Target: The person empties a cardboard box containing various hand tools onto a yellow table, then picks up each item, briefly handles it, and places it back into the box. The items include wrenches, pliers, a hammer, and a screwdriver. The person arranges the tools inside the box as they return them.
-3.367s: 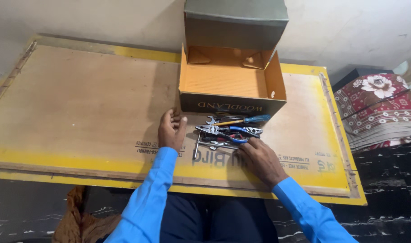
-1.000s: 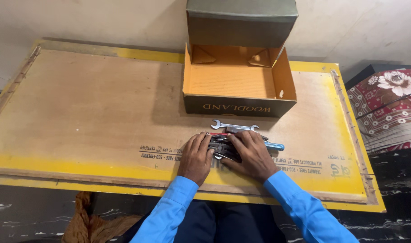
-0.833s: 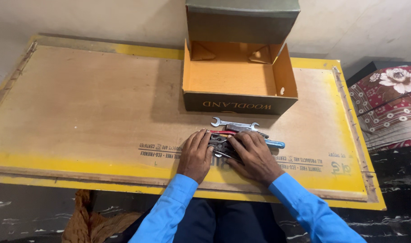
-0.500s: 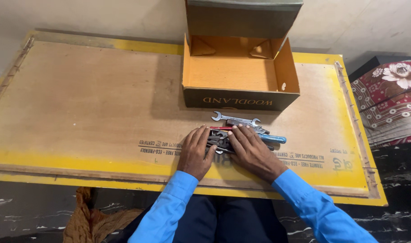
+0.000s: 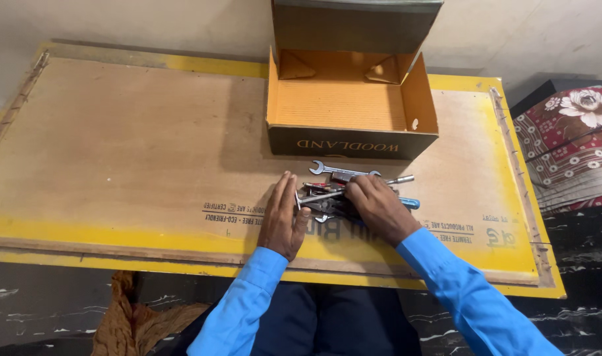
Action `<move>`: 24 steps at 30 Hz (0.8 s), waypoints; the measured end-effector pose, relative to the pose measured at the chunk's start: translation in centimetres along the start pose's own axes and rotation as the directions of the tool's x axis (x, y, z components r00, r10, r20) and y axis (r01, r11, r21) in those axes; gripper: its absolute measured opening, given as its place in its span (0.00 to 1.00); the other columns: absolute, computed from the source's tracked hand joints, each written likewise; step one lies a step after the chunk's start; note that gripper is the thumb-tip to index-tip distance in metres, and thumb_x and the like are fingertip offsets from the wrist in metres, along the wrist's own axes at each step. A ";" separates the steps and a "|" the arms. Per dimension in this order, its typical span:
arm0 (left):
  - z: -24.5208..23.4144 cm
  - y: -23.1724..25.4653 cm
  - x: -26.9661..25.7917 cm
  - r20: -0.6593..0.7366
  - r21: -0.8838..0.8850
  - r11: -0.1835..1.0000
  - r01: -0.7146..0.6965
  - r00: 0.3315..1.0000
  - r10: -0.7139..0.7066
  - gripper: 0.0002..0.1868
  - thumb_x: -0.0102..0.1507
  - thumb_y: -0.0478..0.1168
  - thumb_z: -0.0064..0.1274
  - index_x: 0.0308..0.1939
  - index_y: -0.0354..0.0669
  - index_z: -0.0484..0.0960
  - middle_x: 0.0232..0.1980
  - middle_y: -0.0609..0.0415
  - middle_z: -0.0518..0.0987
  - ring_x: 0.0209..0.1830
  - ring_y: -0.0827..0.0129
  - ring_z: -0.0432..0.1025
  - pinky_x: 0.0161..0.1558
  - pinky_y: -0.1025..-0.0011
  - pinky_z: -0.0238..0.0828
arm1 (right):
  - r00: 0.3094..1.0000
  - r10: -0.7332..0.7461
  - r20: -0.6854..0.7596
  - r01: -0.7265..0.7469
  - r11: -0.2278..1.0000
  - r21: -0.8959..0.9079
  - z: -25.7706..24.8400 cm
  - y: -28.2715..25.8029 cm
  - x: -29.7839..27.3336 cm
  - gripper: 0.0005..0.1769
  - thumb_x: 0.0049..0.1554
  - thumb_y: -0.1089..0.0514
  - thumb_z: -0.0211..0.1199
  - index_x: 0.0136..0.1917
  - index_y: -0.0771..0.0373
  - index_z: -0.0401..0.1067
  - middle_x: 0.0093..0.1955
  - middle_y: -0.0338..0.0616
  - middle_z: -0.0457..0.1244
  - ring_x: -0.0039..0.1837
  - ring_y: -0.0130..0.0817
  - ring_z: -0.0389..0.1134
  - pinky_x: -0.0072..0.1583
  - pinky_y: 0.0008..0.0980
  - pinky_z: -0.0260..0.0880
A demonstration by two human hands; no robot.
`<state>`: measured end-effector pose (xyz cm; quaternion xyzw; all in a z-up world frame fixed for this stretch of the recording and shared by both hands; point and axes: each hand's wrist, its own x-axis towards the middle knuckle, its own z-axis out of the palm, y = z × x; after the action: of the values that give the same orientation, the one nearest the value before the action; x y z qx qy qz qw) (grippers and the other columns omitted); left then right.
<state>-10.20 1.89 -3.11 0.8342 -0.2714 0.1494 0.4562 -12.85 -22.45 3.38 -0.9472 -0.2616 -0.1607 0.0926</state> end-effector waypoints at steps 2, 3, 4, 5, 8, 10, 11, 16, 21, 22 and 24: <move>-0.2 0.0 0.1 -0.015 -0.013 1.000 0.021 1.000 -0.021 0.41 0.73 0.60 0.35 0.78 0.28 0.57 0.80 0.31 0.59 0.81 0.40 0.55 0.78 0.54 0.52 | 0.996 0.077 -0.051 -0.077 0.997 -0.005 0.6 0.2 0.8 0.09 0.57 0.64 0.58 0.52 0.68 0.66 0.51 0.54 0.62 0.57 0.51 0.65 0.61 0.44 0.68; -0.3 0.0 0.1 -0.009 0.001 1.000 0.019 1.000 -0.019 0.41 0.73 0.59 0.37 0.77 0.28 0.57 0.79 0.31 0.59 0.80 0.40 0.56 0.77 0.54 0.53 | 0.989 0.129 -0.066 -0.130 0.992 -0.003 0.8 0.3 1.3 0.09 0.57 0.66 0.58 0.52 0.68 0.66 0.52 0.54 0.61 0.58 0.51 0.65 0.62 0.43 0.68; -0.3 0.1 0.2 -0.002 0.011 1.000 0.018 1.000 -0.018 0.40 0.73 0.58 0.39 0.77 0.27 0.58 0.79 0.31 0.60 0.80 0.40 0.56 0.77 0.54 0.53 | 0.980 0.183 -0.079 -0.183 0.983 -0.002 0.9 0.3 1.6 0.10 0.56 0.67 0.57 0.52 0.68 0.66 0.52 0.55 0.61 0.59 0.51 0.65 0.64 0.42 0.68; -0.3 0.2 0.3 0.005 0.021 1.000 0.017 1.000 -0.017 0.40 0.72 0.57 0.42 0.76 0.27 0.58 0.78 0.31 0.60 0.79 0.40 0.57 0.77 0.54 0.54 | 0.974 0.195 -0.113 -0.195 0.981 0.005 0.9 0.3 1.9 0.11 0.56 0.68 0.57 0.53 0.68 0.67 0.53 0.54 0.61 0.60 0.51 0.65 0.64 0.42 0.68; -0.2 0.6 0.6 0.035 0.089 0.995 0.035 0.999 -0.039 0.38 0.66 0.49 0.55 0.73 0.28 0.61 0.73 0.34 0.66 0.73 0.44 0.62 0.73 0.55 0.58 | 0.960 0.205 -0.191 -0.207 0.978 0.014 0.2 -0.3 2.3 0.12 0.56 0.65 0.59 0.55 0.67 0.69 0.55 0.53 0.62 0.60 0.50 0.65 0.63 0.44 0.67; -0.2 0.9 0.7 0.052 0.119 0.992 0.040 0.998 -0.047 0.39 0.60 0.43 0.60 0.71 0.29 0.63 0.70 0.35 0.69 0.71 0.45 0.63 0.71 0.55 0.59 | 0.962 0.167 -0.217 -0.170 0.985 0.006 -0.9 -1.3 2.0 0.15 0.56 0.59 0.64 0.53 0.69 0.69 0.55 0.54 0.63 0.58 0.51 0.65 0.61 0.48 0.65; -0.3 1.0 0.7 0.060 0.136 0.990 0.044 0.997 -0.053 0.40 0.58 0.40 0.62 0.71 0.29 0.64 0.68 0.36 0.70 0.69 0.46 0.64 0.70 0.55 0.59 | 0.964 0.171 -0.203 -0.171 0.985 0.020 -1.5 -2.0 1.7 0.18 0.54 0.56 0.66 0.54 0.69 0.70 0.55 0.54 0.62 0.58 0.51 0.64 0.61 0.48 0.65; -0.7 1.2 0.7 0.052 0.122 0.992 0.024 0.998 -0.031 0.30 0.55 0.36 0.64 0.61 0.35 0.74 0.63 0.44 0.74 0.65 0.50 0.67 0.68 0.56 0.63 | 0.986 0.160 -0.054 -0.157 0.986 0.055 -3.5 -4.8 -0.5 0.30 0.49 0.46 0.73 0.58 0.68 0.73 0.52 0.52 0.63 0.56 0.50 0.63 0.59 0.48 0.63; -0.7 1.4 0.9 0.049 0.120 0.993 0.024 0.998 -0.030 0.20 0.53 0.34 0.61 0.48 0.38 0.78 0.60 0.47 0.75 0.63 0.51 0.67 0.66 0.56 0.63 | 0.988 0.138 -0.075 -0.140 0.990 -0.027 -3.3 -5.5 -0.8 0.31 0.46 0.50 0.72 0.59 0.67 0.73 0.57 0.51 0.63 0.60 0.49 0.62 0.61 0.46 0.62; -0.7 1.4 0.9 0.048 0.121 0.992 0.023 0.998 -0.029 0.19 0.52 0.34 0.61 0.48 0.38 0.78 0.60 0.47 0.75 0.63 0.51 0.67 0.67 0.56 0.63 | 0.985 0.160 -0.063 -0.162 0.986 -0.032 -3.1 -5.6 -0.7 0.29 0.47 0.52 0.71 0.59 0.66 0.73 0.58 0.51 0.63 0.60 0.48 0.62 0.61 0.46 0.62; -0.8 1.5 1.0 0.046 0.124 0.992 0.022 0.999 -0.028 0.19 0.52 0.33 0.60 0.48 0.38 0.77 0.60 0.47 0.75 0.63 0.51 0.67 0.67 0.56 0.63 | 0.983 0.177 -0.045 -0.177 0.984 -0.003 -2.7 -5.7 -0.3 0.25 0.46 0.55 0.70 0.56 0.67 0.73 0.56 0.51 0.63 0.59 0.49 0.62 0.60 0.47 0.63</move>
<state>-10.28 1.62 -1.20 0.8674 -0.2620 0.1400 0.3991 -16.81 -18.50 6.32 -0.9632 -0.1737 -0.1739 0.1090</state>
